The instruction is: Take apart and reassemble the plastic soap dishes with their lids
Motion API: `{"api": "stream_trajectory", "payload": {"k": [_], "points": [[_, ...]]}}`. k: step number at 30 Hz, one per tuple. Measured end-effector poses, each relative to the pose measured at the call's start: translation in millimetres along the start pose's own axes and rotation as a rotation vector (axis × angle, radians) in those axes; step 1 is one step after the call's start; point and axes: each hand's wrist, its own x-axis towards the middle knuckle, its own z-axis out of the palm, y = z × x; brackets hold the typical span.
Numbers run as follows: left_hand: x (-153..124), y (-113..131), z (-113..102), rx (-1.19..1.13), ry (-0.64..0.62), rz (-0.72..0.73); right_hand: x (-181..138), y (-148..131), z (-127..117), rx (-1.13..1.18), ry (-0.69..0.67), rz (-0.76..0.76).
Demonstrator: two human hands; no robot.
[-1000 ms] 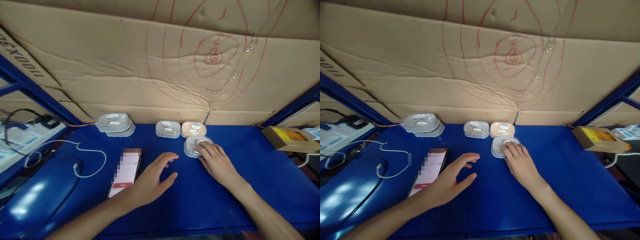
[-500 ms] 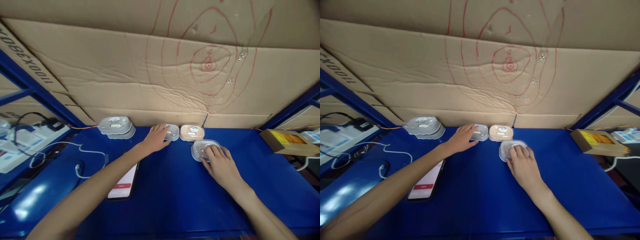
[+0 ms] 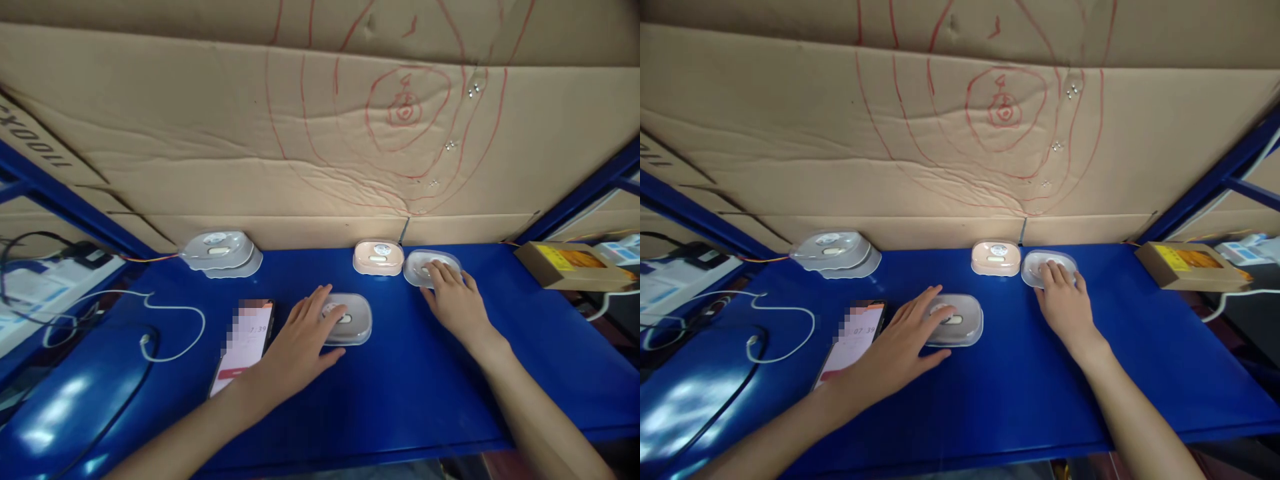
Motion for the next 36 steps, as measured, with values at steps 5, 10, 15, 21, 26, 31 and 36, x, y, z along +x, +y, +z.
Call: {"api": "stream_trajectory", "payload": {"k": [5, 10, 15, 21, 26, 31, 36], "points": [[-20, 7, 23, -0.076, -0.003, 0.000, 8, -7, -4, 0.127, 0.026, -0.042], [-26, 14, 40, -0.162, 0.054, -0.024, -8, -48, -38, 0.587, -0.145, -0.486], [-30, 10, 47, -0.327, 0.104, -0.065, -31, -82, -42, 0.762, -0.260, -0.631], [-26, 1, 43, -0.536, 0.015, -0.175, -24, -71, -34, 0.961, -0.289, -0.524], [-30, 5, 41, -0.728, -0.054, -0.219, -14, -58, -30, 1.089, -0.201, -0.371], [-36, 14, 41, -0.731, -0.117, -0.159, -9, -56, -11, 0.952, -0.102, -0.301], [-35, 18, 39, -0.637, -0.187, -0.142, -1, -59, 11, 0.762, -0.078, -0.338]]}}
